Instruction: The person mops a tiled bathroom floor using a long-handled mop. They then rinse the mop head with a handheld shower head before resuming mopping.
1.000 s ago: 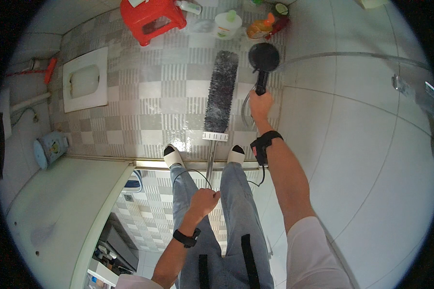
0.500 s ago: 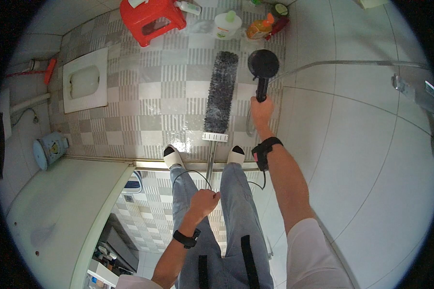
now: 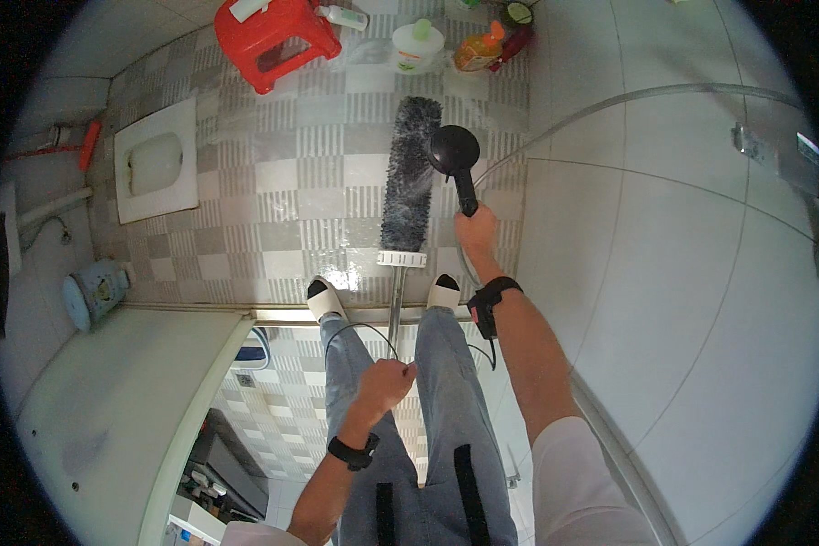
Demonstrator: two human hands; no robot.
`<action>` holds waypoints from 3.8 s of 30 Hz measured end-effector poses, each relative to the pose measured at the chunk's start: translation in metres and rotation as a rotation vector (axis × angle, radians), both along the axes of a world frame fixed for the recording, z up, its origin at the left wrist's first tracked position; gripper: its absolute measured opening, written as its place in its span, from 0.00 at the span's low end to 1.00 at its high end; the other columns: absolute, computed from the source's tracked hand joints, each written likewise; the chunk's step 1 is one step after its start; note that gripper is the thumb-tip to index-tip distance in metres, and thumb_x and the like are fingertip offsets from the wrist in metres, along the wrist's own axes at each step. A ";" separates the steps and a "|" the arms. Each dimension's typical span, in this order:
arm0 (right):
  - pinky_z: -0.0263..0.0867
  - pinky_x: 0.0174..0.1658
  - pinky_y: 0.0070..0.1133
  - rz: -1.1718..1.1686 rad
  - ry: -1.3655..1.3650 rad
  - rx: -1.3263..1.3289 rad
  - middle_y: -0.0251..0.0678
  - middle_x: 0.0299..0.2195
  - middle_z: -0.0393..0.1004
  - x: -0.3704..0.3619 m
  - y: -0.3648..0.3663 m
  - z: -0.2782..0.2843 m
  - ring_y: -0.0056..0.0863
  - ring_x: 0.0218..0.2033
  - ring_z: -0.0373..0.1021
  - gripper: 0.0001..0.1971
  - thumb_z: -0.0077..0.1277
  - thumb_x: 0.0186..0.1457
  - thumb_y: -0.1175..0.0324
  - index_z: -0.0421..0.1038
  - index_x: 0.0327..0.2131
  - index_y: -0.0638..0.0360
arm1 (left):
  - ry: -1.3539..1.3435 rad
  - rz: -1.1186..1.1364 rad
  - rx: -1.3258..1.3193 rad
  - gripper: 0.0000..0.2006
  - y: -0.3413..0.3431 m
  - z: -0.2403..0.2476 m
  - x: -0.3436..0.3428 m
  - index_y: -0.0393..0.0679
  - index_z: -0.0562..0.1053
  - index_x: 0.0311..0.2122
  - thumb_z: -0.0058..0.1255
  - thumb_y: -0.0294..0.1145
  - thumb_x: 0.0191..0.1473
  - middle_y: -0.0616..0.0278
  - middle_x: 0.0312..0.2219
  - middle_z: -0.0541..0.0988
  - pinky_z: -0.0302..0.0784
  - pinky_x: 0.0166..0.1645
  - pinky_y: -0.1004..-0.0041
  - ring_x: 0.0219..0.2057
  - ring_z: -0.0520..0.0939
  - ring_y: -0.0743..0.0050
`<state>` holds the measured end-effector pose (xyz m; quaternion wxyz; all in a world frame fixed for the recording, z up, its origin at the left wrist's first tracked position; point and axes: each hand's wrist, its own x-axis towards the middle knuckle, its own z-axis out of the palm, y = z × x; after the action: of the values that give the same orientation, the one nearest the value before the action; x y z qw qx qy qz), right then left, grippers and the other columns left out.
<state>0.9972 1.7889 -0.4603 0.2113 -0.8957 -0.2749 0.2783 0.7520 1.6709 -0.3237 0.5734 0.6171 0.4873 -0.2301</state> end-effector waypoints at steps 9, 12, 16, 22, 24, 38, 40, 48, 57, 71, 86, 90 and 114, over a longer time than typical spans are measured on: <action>0.59 0.17 0.26 -0.004 0.089 -0.016 0.37 0.11 0.64 -0.003 -0.023 -0.007 0.25 0.12 0.64 0.08 0.50 0.42 0.72 0.65 0.18 0.67 | 0.000 -0.040 -0.008 0.22 -0.007 -0.001 0.004 0.38 0.75 0.23 0.37 0.46 0.54 0.48 0.23 0.76 0.73 0.34 0.56 0.27 0.77 0.47; 0.59 0.18 0.28 -0.013 0.064 0.004 0.38 0.11 0.64 -0.008 -0.025 -0.005 0.26 0.13 0.65 0.09 0.51 0.41 0.71 0.65 0.17 0.67 | -0.014 -0.026 0.029 0.22 -0.011 -0.002 0.006 0.37 0.75 0.23 0.38 0.45 0.54 0.47 0.22 0.76 0.73 0.34 0.56 0.27 0.77 0.47; 0.61 0.23 0.31 0.011 0.052 -0.134 0.42 0.12 0.64 -0.015 -0.025 0.001 0.30 0.17 0.68 0.10 0.51 0.38 0.70 0.65 0.18 0.69 | -0.010 -0.017 0.040 0.21 -0.012 -0.002 0.008 0.37 0.75 0.22 0.39 0.45 0.54 0.47 0.21 0.76 0.73 0.33 0.56 0.26 0.77 0.46; 0.61 0.24 0.30 -0.069 0.125 -0.092 0.45 0.14 0.66 -0.013 -0.021 0.004 0.31 0.18 0.68 0.09 0.50 0.39 0.71 0.65 0.19 0.70 | 0.023 -0.027 0.007 0.21 -0.013 0.000 0.007 0.37 0.75 0.23 0.39 0.45 0.54 0.46 0.22 0.76 0.73 0.34 0.56 0.27 0.77 0.46; 0.61 0.24 0.30 -0.044 0.131 -0.139 0.45 0.14 0.67 -0.009 -0.019 0.003 0.34 0.18 0.68 0.09 0.50 0.39 0.71 0.66 0.20 0.70 | 0.022 -0.037 0.000 0.22 -0.015 -0.001 0.007 0.38 0.75 0.23 0.38 0.46 0.54 0.46 0.22 0.76 0.73 0.34 0.56 0.27 0.77 0.46; 0.61 0.21 0.30 -0.064 0.101 -0.023 0.43 0.13 0.67 0.005 -0.013 0.001 0.34 0.15 0.67 0.08 0.50 0.38 0.71 0.67 0.19 0.69 | -0.013 -0.009 0.033 0.20 -0.018 -0.003 -0.003 0.39 0.76 0.23 0.39 0.44 0.53 0.47 0.21 0.76 0.72 0.32 0.56 0.26 0.77 0.46; 0.62 0.22 0.30 -0.064 0.143 -0.066 0.44 0.13 0.67 0.009 -0.012 0.001 0.36 0.16 0.67 0.08 0.50 0.38 0.71 0.67 0.19 0.68 | -0.006 -0.028 0.044 0.20 -0.017 -0.003 -0.002 0.39 0.76 0.23 0.39 0.44 0.53 0.47 0.21 0.76 0.72 0.32 0.56 0.26 0.77 0.46; 0.63 0.24 0.32 0.187 0.032 -0.181 0.46 0.14 0.69 0.016 -0.010 0.008 0.40 0.19 0.70 0.08 0.49 0.38 0.70 0.68 0.19 0.68 | -0.003 -0.022 0.023 0.21 -0.016 -0.002 0.000 0.38 0.76 0.22 0.39 0.44 0.54 0.47 0.22 0.76 0.72 0.33 0.55 0.26 0.77 0.46; 0.62 0.23 0.33 -0.126 0.247 -0.077 0.46 0.15 0.69 0.002 -0.021 0.003 0.40 0.18 0.69 0.09 0.50 0.37 0.69 0.67 0.19 0.68 | 0.012 -0.031 0.011 0.20 -0.016 -0.001 0.001 0.40 0.76 0.24 0.39 0.45 0.54 0.47 0.23 0.76 0.73 0.35 0.56 0.28 0.77 0.46; 0.64 0.26 0.32 0.196 0.059 -0.230 0.45 0.15 0.69 -0.002 -0.016 0.008 0.40 0.19 0.69 0.09 0.51 0.37 0.69 0.69 0.19 0.66 | -0.007 -0.047 0.009 0.21 -0.018 -0.001 0.004 0.36 0.75 0.23 0.39 0.43 0.54 0.47 0.22 0.77 0.75 0.33 0.58 0.26 0.78 0.48; 0.65 0.31 0.36 0.327 0.110 -0.157 0.52 0.21 0.71 -0.010 0.011 0.026 0.51 0.27 0.69 0.10 0.50 0.37 0.69 0.70 0.25 0.65 | 0.007 -0.035 -0.008 0.21 -0.020 0.002 0.005 0.39 0.76 0.25 0.38 0.45 0.54 0.47 0.24 0.77 0.73 0.36 0.57 0.29 0.77 0.47; 0.66 0.32 0.36 0.499 -0.025 -0.269 0.48 0.23 0.73 -0.006 0.020 0.030 0.48 0.28 0.70 0.10 0.49 0.40 0.69 0.71 0.29 0.63 | 0.006 -0.030 -0.008 0.21 -0.020 0.002 0.004 0.39 0.76 0.24 0.38 0.45 0.54 0.47 0.24 0.77 0.73 0.35 0.56 0.29 0.77 0.46; 0.60 0.22 0.25 -0.030 0.044 0.133 0.37 0.13 0.65 0.009 0.032 0.030 0.23 0.16 0.64 0.10 0.51 0.41 0.71 0.63 0.17 0.67 | -0.002 -0.014 0.014 0.21 -0.024 0.000 -0.007 0.39 0.76 0.24 0.38 0.45 0.54 0.47 0.23 0.76 0.72 0.35 0.56 0.29 0.76 0.45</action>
<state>1.0058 1.8205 -0.4299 0.2804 -0.8774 -0.2745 0.2760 0.7453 1.6469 -0.3240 0.5677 0.6247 0.4842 -0.2299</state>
